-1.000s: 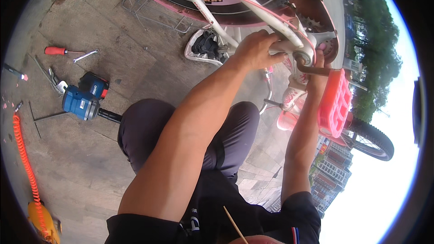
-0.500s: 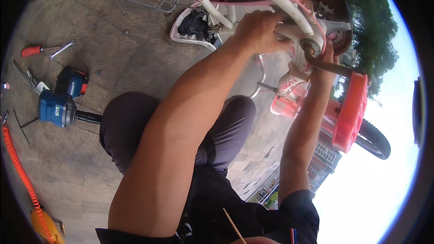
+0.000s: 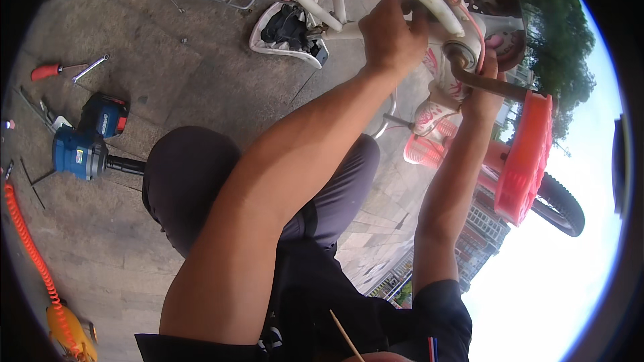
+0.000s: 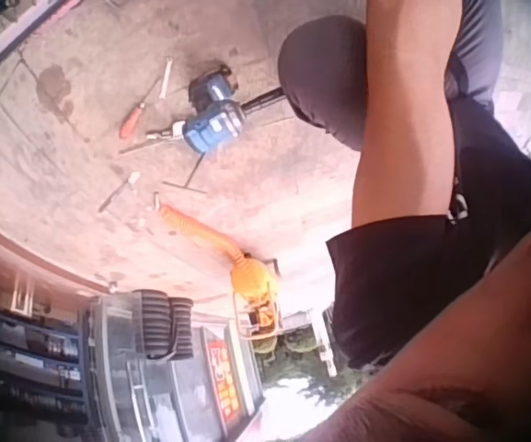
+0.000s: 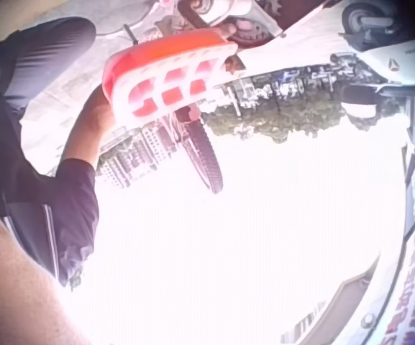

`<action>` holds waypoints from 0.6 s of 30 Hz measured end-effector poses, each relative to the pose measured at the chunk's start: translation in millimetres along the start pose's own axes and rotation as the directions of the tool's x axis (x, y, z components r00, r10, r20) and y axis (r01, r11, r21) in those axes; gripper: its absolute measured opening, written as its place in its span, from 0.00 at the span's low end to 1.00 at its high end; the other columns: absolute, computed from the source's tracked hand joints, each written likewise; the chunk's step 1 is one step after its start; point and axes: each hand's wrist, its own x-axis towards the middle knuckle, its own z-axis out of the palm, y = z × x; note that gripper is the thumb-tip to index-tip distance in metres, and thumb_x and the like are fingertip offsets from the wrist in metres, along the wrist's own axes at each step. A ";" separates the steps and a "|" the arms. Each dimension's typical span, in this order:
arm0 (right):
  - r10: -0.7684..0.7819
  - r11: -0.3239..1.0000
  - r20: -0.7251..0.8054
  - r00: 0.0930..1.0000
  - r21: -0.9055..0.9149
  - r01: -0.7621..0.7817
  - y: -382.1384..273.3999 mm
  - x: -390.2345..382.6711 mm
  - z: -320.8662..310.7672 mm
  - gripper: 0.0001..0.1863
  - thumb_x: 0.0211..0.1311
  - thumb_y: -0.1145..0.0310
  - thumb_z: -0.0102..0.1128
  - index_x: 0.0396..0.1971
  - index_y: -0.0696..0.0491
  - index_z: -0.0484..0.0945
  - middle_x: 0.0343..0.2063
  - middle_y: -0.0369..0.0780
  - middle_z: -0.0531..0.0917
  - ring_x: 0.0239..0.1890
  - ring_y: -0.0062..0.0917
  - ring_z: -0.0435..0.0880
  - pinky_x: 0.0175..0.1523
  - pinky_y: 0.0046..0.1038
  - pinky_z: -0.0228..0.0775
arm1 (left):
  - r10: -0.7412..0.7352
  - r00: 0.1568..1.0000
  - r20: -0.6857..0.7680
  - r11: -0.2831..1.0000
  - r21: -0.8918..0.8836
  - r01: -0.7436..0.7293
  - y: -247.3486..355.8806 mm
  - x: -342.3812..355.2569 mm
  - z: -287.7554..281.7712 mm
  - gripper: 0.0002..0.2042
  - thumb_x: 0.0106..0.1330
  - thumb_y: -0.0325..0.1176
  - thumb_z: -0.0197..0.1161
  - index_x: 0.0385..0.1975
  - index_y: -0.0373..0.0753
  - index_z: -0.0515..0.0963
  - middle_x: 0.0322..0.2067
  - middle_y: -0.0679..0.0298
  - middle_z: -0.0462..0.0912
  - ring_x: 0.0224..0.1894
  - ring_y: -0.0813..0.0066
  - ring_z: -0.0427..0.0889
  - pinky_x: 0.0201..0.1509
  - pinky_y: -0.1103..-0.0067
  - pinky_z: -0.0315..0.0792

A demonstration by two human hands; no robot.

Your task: The person is repairing a pink bicycle. They adjust the rear wheel, attach a pink pedal, and use a screwdriver to tighten components.

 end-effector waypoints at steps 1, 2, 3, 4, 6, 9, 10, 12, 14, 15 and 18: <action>-0.003 1.000 0.002 1.000 -0.001 0.003 -1.7 -1.7 2.2 0.17 0.69 0.60 0.57 0.45 0.58 0.83 0.29 0.34 0.82 0.28 0.17 0.79 0.30 0.22 0.68 | -0.094 0.995 -0.015 0.995 0.024 0.094 -1.6 -3.9 4.0 0.12 0.63 0.36 0.66 0.40 0.37 0.76 0.29 0.59 0.86 0.35 0.54 0.86 0.42 0.63 0.77; 0.033 0.999 -0.032 0.999 0.041 -0.031 -4.5 -2.8 6.3 0.17 0.70 0.59 0.57 0.44 0.57 0.83 0.27 0.34 0.82 0.26 0.16 0.78 0.29 0.21 0.66 | -0.186 0.982 -0.033 0.981 0.047 0.188 -3.6 -7.2 7.0 0.12 0.63 0.37 0.67 0.39 0.37 0.76 0.27 0.60 0.86 0.35 0.54 0.86 0.42 0.63 0.77; 0.070 0.994 -0.063 0.996 0.085 -0.064 -8.1 -3.5 11.0 0.17 0.70 0.58 0.56 0.43 0.57 0.84 0.26 0.33 0.81 0.24 0.15 0.76 0.27 0.21 0.64 | -0.276 0.960 -0.053 0.958 0.068 0.279 -6.0 -9.0 9.2 0.13 0.63 0.38 0.68 0.39 0.37 0.76 0.26 0.60 0.85 0.34 0.55 0.86 0.42 0.63 0.77; 0.093 0.992 -0.074 0.993 0.098 -0.085 -5.8 -3.6 10.7 0.17 0.70 0.58 0.56 0.43 0.56 0.84 0.25 0.32 0.80 0.23 0.15 0.76 0.26 0.20 0.62 | -0.362 0.931 -0.050 0.927 0.084 0.365 -0.6 -4.6 10.8 0.16 0.61 0.45 0.70 0.37 0.38 0.80 0.26 0.62 0.87 0.33 0.55 0.87 0.45 0.63 0.76; 0.112 0.990 -0.072 0.991 0.095 -0.105 -1.8 -2.3 7.5 0.17 0.71 0.56 0.56 0.42 0.55 0.84 0.23 0.32 0.80 0.21 0.14 0.74 0.24 0.20 0.60 | -0.421 0.907 0.011 0.899 0.139 0.415 2.5 7.8 13.1 0.18 0.59 0.49 0.70 0.36 0.38 0.82 0.28 0.61 0.88 0.33 0.55 0.87 0.46 0.62 0.75; 0.131 0.989 0.018 0.991 0.065 -0.132 10.4 8.1 -16.4 0.20 0.73 0.62 0.59 0.58 0.56 0.74 0.47 0.41 0.85 0.42 0.25 0.86 0.44 0.27 0.80 | -0.504 0.862 0.063 0.856 0.169 0.488 1.6 17.4 14.5 0.20 0.58 0.53 0.69 0.33 0.40 0.86 0.31 0.60 0.89 0.36 0.56 0.88 0.47 0.61 0.75; 0.095 0.995 0.031 0.995 0.015 -0.095 12.5 10.2 -19.5 0.20 0.73 0.62 0.59 0.58 0.56 0.75 0.47 0.41 0.85 0.42 0.24 0.86 0.44 0.27 0.80 | -0.470 0.882 0.026 0.875 0.145 0.461 -5.3 16.9 19.3 0.19 0.58 0.52 0.69 0.32 0.40 0.85 0.31 0.60 0.89 0.36 0.56 0.88 0.47 0.61 0.75; 0.034 0.999 0.010 0.999 0.025 -0.034 16.7 9.8 -16.2 0.18 0.67 0.65 0.62 0.54 0.54 0.79 0.37 0.38 0.83 0.30 0.19 0.79 0.32 0.23 0.69 | -0.400 0.916 -0.032 0.914 0.058 0.401 -12.4 15.4 27.0 0.16 0.58 0.48 0.69 0.31 0.39 0.84 0.31 0.59 0.89 0.37 0.55 0.87 0.46 0.61 0.76; 0.012 0.999 -0.007 1.000 0.046 -0.012 15.4 7.5 -12.5 0.18 0.63 0.67 0.65 0.52 0.54 0.81 0.33 0.37 0.82 0.26 0.17 0.77 0.26 0.21 0.65 | -0.337 0.939 -0.073 0.941 -0.072 0.332 -12.2 13.0 32.7 0.14 0.58 0.44 0.69 0.33 0.39 0.82 0.32 0.58 0.88 0.37 0.53 0.87 0.45 0.60 0.76; 0.003 1.000 0.009 1.000 0.027 -0.004 15.3 7.5 -13.7 0.18 0.64 0.67 0.65 0.53 0.55 0.80 0.36 0.38 0.83 0.29 0.18 0.79 0.30 0.22 0.68 | -0.301 0.947 -0.113 0.952 -0.089 0.292 -12.6 10.2 33.9 0.14 0.58 0.42 0.69 0.35 0.39 0.80 0.32 0.58 0.88 0.37 0.53 0.87 0.44 0.60 0.76; -0.041 0.997 0.073 0.996 -0.062 0.046 21.9 11.5 -23.8 0.20 0.69 0.64 0.62 0.56 0.56 0.77 0.45 0.40 0.84 0.42 0.23 0.84 0.46 0.27 0.77 | -0.225 0.954 -0.199 0.970 -0.140 0.199 -3.6 5.9 36.2 0.13 0.59 0.37 0.67 0.38 0.38 0.77 0.32 0.57 0.87 0.38 0.52 0.86 0.44 0.60 0.77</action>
